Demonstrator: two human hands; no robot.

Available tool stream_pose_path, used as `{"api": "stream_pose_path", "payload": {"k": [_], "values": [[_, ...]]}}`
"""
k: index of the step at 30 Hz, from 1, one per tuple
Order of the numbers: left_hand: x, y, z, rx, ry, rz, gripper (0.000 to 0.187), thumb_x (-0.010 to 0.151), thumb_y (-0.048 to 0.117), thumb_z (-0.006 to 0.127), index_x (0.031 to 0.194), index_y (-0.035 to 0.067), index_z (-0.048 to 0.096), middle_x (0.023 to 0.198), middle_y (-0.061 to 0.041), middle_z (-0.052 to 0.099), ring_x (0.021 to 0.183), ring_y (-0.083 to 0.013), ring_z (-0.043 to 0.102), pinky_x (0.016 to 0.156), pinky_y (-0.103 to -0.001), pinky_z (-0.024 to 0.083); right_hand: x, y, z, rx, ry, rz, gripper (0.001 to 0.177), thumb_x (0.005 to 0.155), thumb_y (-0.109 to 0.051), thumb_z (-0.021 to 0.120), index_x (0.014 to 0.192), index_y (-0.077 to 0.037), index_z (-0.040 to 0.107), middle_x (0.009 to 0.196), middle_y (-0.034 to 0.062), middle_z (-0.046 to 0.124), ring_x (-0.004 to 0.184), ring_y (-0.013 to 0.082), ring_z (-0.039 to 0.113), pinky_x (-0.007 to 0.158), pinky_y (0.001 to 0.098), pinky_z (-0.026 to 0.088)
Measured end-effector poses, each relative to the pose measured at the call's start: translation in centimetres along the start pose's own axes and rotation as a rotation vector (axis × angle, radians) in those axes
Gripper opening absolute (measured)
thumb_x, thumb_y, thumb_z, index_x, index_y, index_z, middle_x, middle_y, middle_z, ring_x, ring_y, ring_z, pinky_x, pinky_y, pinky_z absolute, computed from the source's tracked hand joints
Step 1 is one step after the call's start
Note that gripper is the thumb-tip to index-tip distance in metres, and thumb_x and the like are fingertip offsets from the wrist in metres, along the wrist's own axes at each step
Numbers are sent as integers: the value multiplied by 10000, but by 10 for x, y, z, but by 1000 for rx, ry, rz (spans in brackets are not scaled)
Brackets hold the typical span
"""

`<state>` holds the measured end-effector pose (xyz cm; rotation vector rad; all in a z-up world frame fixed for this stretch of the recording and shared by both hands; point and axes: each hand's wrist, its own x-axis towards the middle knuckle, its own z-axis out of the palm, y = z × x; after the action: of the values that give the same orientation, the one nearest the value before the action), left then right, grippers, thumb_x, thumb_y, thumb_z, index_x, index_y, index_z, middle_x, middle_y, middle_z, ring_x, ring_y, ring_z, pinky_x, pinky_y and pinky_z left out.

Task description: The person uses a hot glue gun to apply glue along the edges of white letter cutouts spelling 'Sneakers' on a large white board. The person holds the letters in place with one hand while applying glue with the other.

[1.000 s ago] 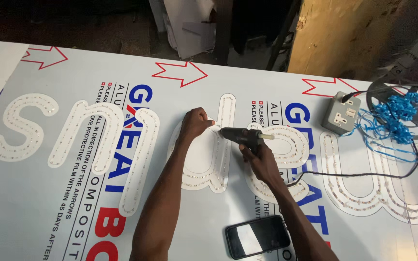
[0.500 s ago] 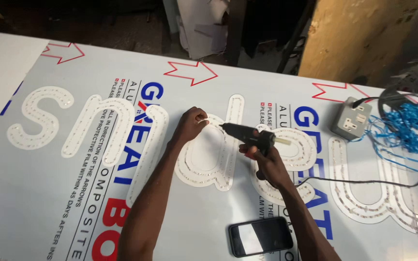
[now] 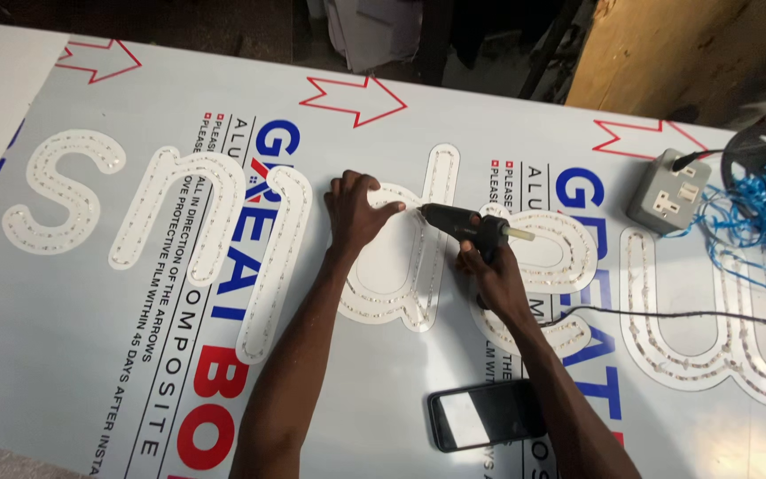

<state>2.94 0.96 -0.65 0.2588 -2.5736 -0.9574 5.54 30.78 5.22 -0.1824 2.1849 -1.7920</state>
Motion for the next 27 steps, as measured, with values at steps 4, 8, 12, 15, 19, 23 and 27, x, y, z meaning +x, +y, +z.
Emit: {"api": "stream_pose_path", "payload": {"k": [4, 8, 12, 15, 19, 23, 27], "values": [[-4, 0, 2, 33, 3, 12, 597, 809, 498, 999, 1159, 180, 635, 1196, -29, 547, 1233, -364, 574, 1028, -621, 514, -6, -8, 1, -47, 10, 10, 644, 1137, -382, 706, 1654, -29, 555, 913, 145, 757, 888, 262, 770, 871, 431, 610], [-2, -1, 4, 51, -6, 22, 596, 817, 520, 969, 1164, 176, 628, 1213, -39, 541, 1253, -368, 559, 1038, -639, 497, -11, -21, -1, -53, 30, 37, 555, 1132, -353, 715, 1583, -46, 612, 858, 115, 747, 822, 235, 744, 826, 399, 595], [-3, -3, 6, 24, 6, 43, 589, 827, 524, 945, 1174, 201, 596, 1212, -31, 527, 1250, -365, 552, 1037, -653, 476, -16, -23, -4, -70, 34, 31, 564, 1134, -337, 717, 1598, -42, 591, 871, 123, 714, 833, 242, 735, 813, 393, 602], [-3, -1, 5, 16, 0, 24, 578, 827, 517, 946, 1163, 196, 603, 1225, -26, 536, 1269, -352, 548, 1037, -631, 485, -14, -30, 1, -69, 31, 39, 532, 1126, -352, 727, 1556, -57, 619, 866, 120, 745, 816, 234, 756, 788, 382, 606], [-2, -9, 10, 26, -5, 16, 567, 833, 516, 946, 1156, 190, 614, 1217, -27, 540, 1268, -349, 553, 1060, -637, 472, -3, -18, 7, -61, 40, 26, 545, 1138, -336, 723, 1594, -68, 592, 868, 106, 737, 806, 223, 739, 768, 384, 585], [-1, -27, 20, 23, 20, 65, 272, 920, 377, 863, 1056, 226, 682, 1151, 34, 545, 1242, -299, 564, 1045, -581, 438, -4, -25, 14, -156, 43, 39, 392, 1135, -396, 724, 1352, -74, 670, 818, 77, 739, 790, 220, 708, 787, 429, 518], [1, -33, 26, 39, 27, 60, 186, 920, 339, 832, 1006, 244, 697, 1131, 70, 544, 1242, -253, 563, 1041, -541, 431, -8, -31, 13, -211, 56, 70, 355, 1111, -430, 754, 1268, -125, 659, 795, 61, 761, 780, 225, 700, 792, 433, 501]]}}
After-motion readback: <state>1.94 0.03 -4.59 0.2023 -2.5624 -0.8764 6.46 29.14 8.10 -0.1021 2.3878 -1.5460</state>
